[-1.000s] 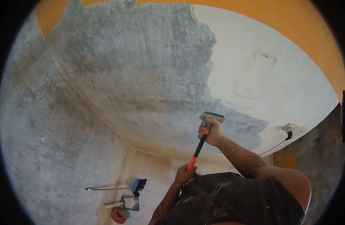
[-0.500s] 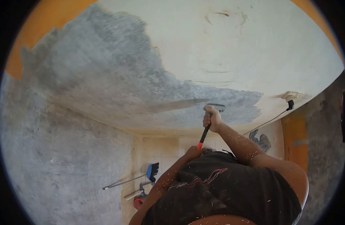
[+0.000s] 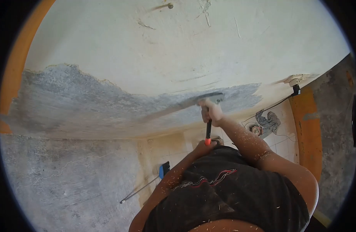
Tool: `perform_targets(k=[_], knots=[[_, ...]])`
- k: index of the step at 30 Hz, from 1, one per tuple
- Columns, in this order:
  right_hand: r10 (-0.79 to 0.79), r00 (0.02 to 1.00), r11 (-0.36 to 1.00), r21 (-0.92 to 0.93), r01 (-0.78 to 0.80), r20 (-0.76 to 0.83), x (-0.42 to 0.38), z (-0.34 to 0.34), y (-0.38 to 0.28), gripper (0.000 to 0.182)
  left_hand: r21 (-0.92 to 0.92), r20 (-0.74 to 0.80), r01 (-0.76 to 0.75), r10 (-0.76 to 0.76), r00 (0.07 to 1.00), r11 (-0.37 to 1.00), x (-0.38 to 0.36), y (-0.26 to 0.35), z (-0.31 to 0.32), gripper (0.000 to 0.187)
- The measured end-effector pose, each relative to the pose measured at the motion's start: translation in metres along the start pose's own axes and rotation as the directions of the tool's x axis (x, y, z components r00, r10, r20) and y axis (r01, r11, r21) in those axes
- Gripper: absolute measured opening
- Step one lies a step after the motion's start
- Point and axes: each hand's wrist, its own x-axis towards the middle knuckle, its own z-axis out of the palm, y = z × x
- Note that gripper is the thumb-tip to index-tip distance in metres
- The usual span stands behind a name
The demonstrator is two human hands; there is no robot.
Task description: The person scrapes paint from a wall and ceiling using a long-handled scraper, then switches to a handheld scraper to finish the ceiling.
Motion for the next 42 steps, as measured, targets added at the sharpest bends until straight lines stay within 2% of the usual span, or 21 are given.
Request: perform_targets(k=[1, 3, 4, 5, 7, 9, 12, 13, 15, 18, 19, 21, 25, 28, 31, 33, 34, 36, 39, 41, 42], knots=[[0.014, 0.999, 1.0, 0.002, -0.014, 0.036, -0.005, 0.007, -0.017, 0.039, -0.003, 0.002, 0.009, -0.009, 1.0, 1.0, -0.003, 0.007, -0.003, 0.042], [0.04, 0.999, 0.999, 0.0, -0.04, 0.028, -0.01, 0.011, -0.019, 0.04, -0.008, 0.047, -0.097, 0.097, 0.994, 0.995, -0.011, 0.03, -0.014, 0.039], [0.048, 0.998, 0.999, -0.012, -0.048, 0.027, -0.008, 0.012, -0.023, 0.04, -0.007, 0.045, -0.1, 0.1, 0.994, 0.995, -0.013, 0.035, -0.015, 0.039], [-0.004, 1.0, 1.0, 0.009, 0.004, 0.013, -0.008, 0.012, -0.018, 0.04, -0.045, 0.04, -0.092, 0.094, 0.995, 0.995, -0.016, 0.036, -0.015, 0.037], [0.023, 1.0, 1.0, 0.005, -0.023, 0.021, 0.001, 0.001, -0.004, 0.04, -0.08, 0.045, -0.074, 0.078, 0.996, 0.994, -0.015, 0.01, -0.005, 0.036], [0.117, 0.993, 0.993, 0.035, -0.116, -0.028, 0.01, -0.008, 0.012, 0.041, -0.065, -0.047, -0.11, 0.107, 0.993, 0.992, 0.008, -0.044, 0.012, 0.036], [0.098, 0.993, 0.995, -0.012, -0.098, 0.063, -0.005, 0.015, -0.018, 0.04, -0.121, -0.077, -0.193, 0.185, 0.98, 0.974, -0.004, -0.006, -0.002, 0.036], [0.106, 0.992, 0.994, -0.01, -0.106, 0.063, -0.011, 0.021, -0.03, 0.04, -0.125, -0.078, -0.186, 0.178, 0.981, 0.974, -0.014, 0.021, -0.009, 0.036], [0.034, 0.98, 0.999, -0.025, -0.029, 0.197, -0.02, 0.031, -0.045, 0.038, -0.023, -0.068, -0.091, 0.089, 0.994, 0.996, -0.031, 0.069, -0.023, 0.035], [-0.021, 0.997, 0.998, -0.062, 0.026, 0.071, -0.012, 0.023, -0.026, 0.038, 0.018, -0.059, -0.126, 0.127, 0.99, 0.992, -0.011, 0.028, -0.012, 0.035], [-0.025, 0.997, 0.997, -0.064, 0.03, 0.075, -0.006, 0.017, -0.017, 0.038, 0.019, -0.063, -0.131, 0.132, 0.989, 0.991, -0.003, 0.003, -0.002, 0.035], [0.151, 0.987, 0.988, -0.01, -0.152, -0.053, 0.002, 0.009, -0.005, 0.039, -0.113, -0.089, -0.145, 0.136, 0.987, 0.983, 0.003, -0.027, 0.016, 0.035], [0.109, 0.992, 0.994, -0.008, -0.108, 0.07, -0.007, 0.018, -0.019, 0.039, -0.135, -0.077, -0.091, 0.081, 0.994, 0.987, -0.019, 0.016, -0.002, 0.036], [0.086, 0.987, 0.996, -0.049, -0.08, 0.133, -0.013, 0.026, -0.03, 0.038, -0.095, -0.092, -0.143, 0.134, 0.987, 0.985, -0.021, 0.028, -0.004, 0.036], [0.121, 0.988, 0.991, -0.065, -0.116, 0.092, 0.0, 0.01, -0.007, 0.038, -0.081, -0.095, -0.093, 0.085, 0.992, 0.992, -0.011, -0.016, 0.014, 0.034], [0.217, 0.976, 0.976, -0.005, -0.217, -0.018, 0.003, 0.009, -0.004, 0.039, -0.085, -0.073, -0.097, 0.091, 0.993, 0.992, -0.014, -0.014, 0.017, 0.032], [0.21, 0.978, 0.978, -0.006, -0.21, -0.015, 0.004, 0.007, -0.007, 0.039, -0.081, -0.075, -0.103, 0.097, 0.992, 0.991, -0.012, -0.013, 0.014, 0.032], [0.115, 0.987, 0.993, -0.039, -0.111, 0.111, -0.013, 0.024, -0.025, 0.038, -0.115, -0.072, -0.113, 0.105, 0.992, 0.987, -0.028, 0.023, 0.002, 0.031], [0.144, 0.986, 0.989, -0.041, -0.141, 0.085, -0.012, 0.021, -0.021, 0.039, -0.22, -0.075, -0.11, 0.096, 0.993, 0.969, -0.042, 0.045, -0.001, 0.029], [0.155, 0.984, 0.987, -0.043, -0.152, 0.084, -0.002, 0.014, -0.013, 0.039, -0.193, -0.061, -0.077, 0.066, 0.996, 0.978, -0.023, 0.01, 0.008, 0.029], [0.182, 0.983, 0.983, -0.028, -0.181, 0.03, 0.003, 0.007, -0.005, 0.039, -0.169, -0.043, -0.036, 0.029, 0.999, 0.985, -0.023, 0.002, 0.013, 0.028]])
